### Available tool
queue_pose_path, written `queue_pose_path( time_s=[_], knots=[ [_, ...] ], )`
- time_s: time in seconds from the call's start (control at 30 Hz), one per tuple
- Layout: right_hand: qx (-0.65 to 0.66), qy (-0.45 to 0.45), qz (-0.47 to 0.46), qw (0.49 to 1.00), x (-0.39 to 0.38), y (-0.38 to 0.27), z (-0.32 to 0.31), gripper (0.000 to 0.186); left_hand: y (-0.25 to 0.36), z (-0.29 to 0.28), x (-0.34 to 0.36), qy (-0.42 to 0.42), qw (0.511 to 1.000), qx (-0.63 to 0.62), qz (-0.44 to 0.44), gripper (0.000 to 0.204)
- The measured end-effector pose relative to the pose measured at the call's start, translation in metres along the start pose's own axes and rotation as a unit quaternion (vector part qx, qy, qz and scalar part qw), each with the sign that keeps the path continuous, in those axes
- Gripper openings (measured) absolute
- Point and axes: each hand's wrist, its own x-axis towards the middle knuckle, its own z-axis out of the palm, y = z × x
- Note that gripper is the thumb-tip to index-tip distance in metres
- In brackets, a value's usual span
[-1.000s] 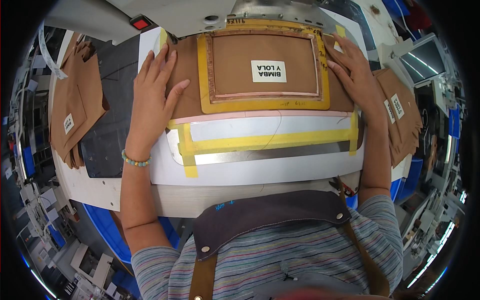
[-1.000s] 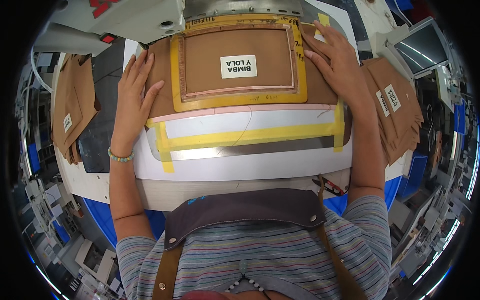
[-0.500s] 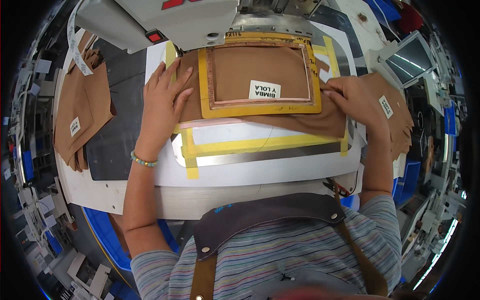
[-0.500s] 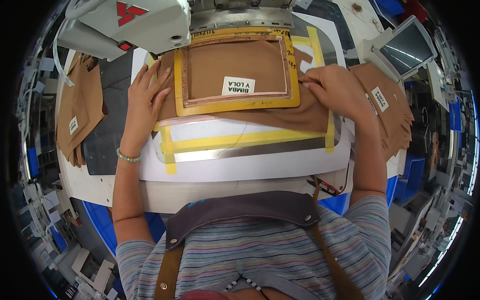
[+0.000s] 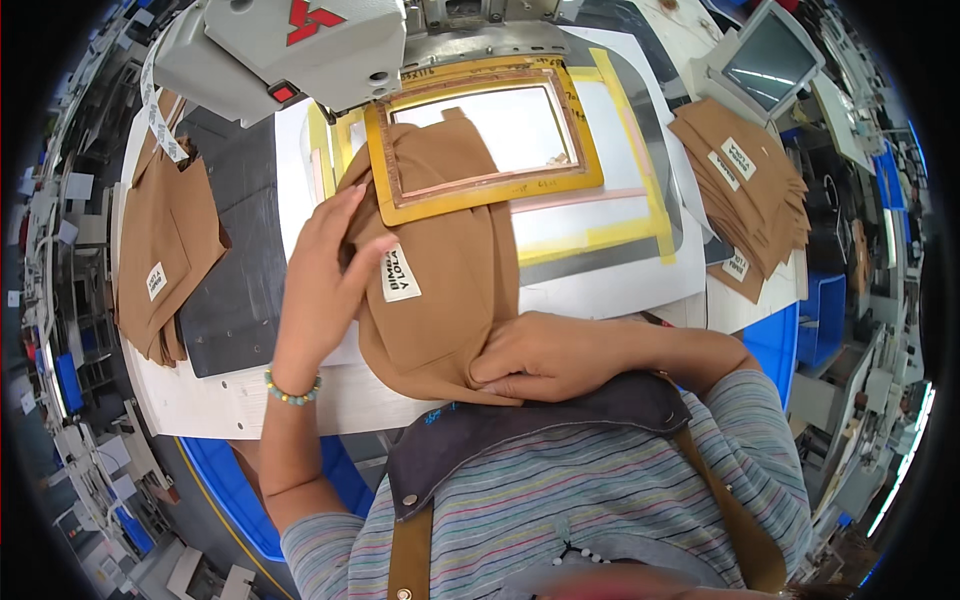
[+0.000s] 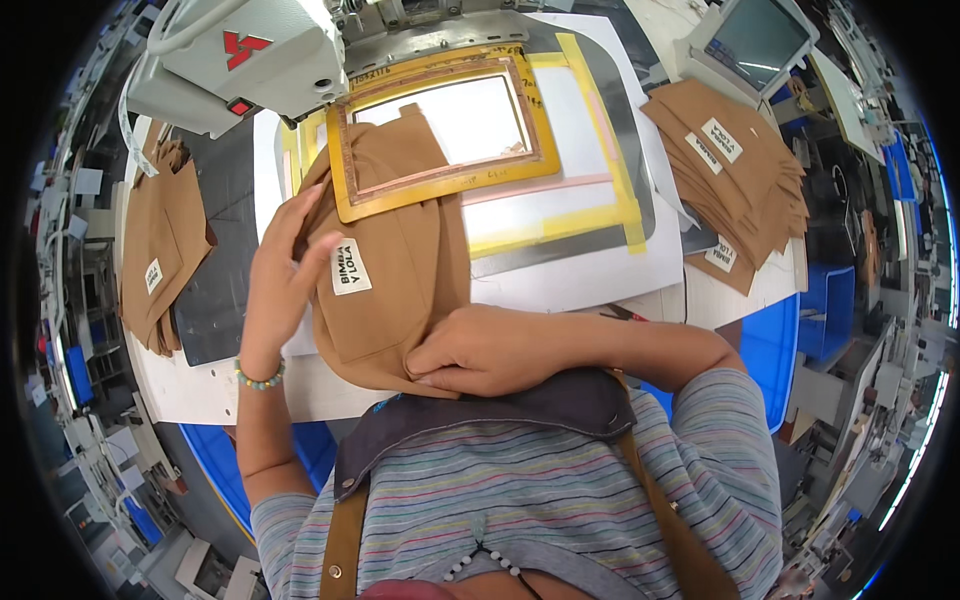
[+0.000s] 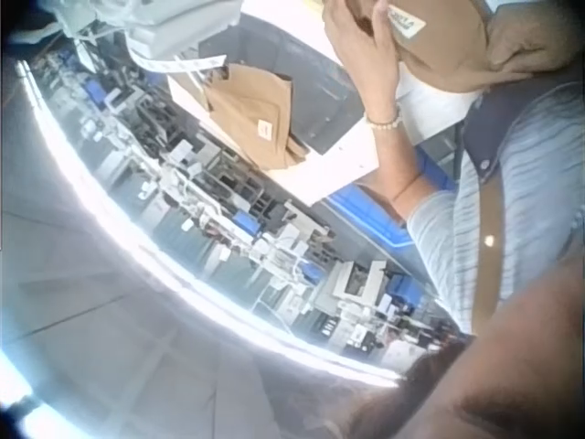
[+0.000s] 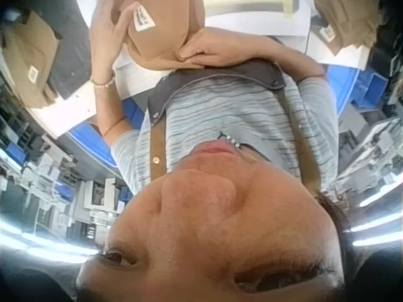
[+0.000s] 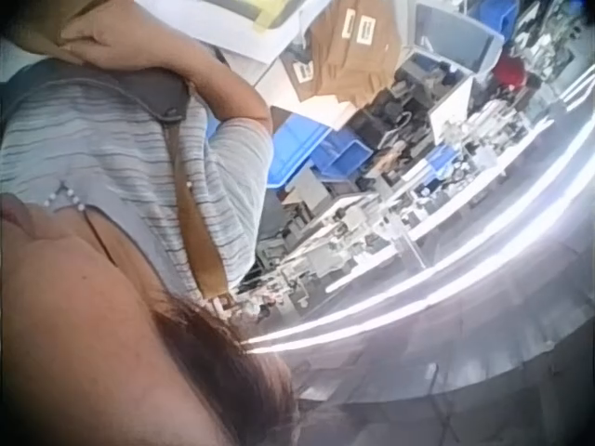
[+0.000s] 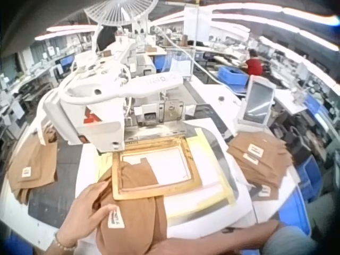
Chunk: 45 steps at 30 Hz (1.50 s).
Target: The recorder uses an automated industrial sewing machine to stitch leather pockets onto material panels.
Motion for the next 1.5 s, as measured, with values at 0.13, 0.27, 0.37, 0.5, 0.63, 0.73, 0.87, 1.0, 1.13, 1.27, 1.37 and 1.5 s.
queue_pose_path(
  time_s=[0.13,0.27,0.37,0.5,0.63,0.73,0.87,1.0,1.13,1.27,1.37,1.5],
  knots=[
    [-0.151,0.091,-0.025,0.984,-0.02,-0.014,-0.01,0.024,0.007,0.016,-0.018,0.015,0.998,0.031,-0.045,0.058],
    [-0.351,0.195,0.188,0.896,-0.095,-0.034,-0.032,0.027,-0.013,0.0,-0.038,0.081,0.994,0.05,-0.062,0.042],
    [-0.407,0.208,0.3,0.837,-0.153,-0.043,-0.014,0.033,-0.026,-0.008,-0.051,0.126,0.99,0.026,-0.05,0.038],
    [-0.369,0.243,0.392,0.807,-0.168,-0.024,0.015,0.036,-0.045,-0.025,-0.075,0.154,0.986,-0.041,-0.05,0.037],
    [-0.364,0.278,0.361,0.812,-0.168,-0.007,0.027,0.028,-0.049,-0.028,-0.084,0.182,0.98,-0.038,-0.071,0.034],
    [-0.341,0.17,0.301,0.874,-0.165,-0.008,0.015,0.02,-0.045,-0.03,-0.097,0.194,0.972,-0.092,-0.095,0.032],
    [0.085,0.319,0.13,0.935,-0.127,-0.033,-0.012,0.012,-0.05,-0.037,-0.121,0.172,0.969,-0.14,-0.108,0.032],
    [0.079,0.392,0.127,0.908,-0.039,-0.041,-0.05,0.029,-0.041,-0.024,-0.125,0.17,0.945,-0.26,-0.104,0.042],
    [-0.189,0.334,0.022,0.923,0.055,-0.022,-0.065,0.033,-0.035,-0.019,-0.133,0.156,0.899,-0.381,-0.149,0.059],
    [-0.334,0.287,0.058,0.896,0.117,-0.001,-0.078,0.04,-0.037,-0.016,-0.132,0.168,0.881,-0.419,-0.141,0.063],
    [-0.471,0.215,0.086,0.851,0.137,0.015,-0.087,0.041,-0.034,-0.014,-0.131,0.186,0.873,-0.431,-0.135,0.063],
    [-0.485,0.121,0.135,0.856,0.15,0.02,-0.091,0.034,-0.037,-0.014,-0.13,0.21,0.865,-0.442,-0.105,0.063]
  ],
)
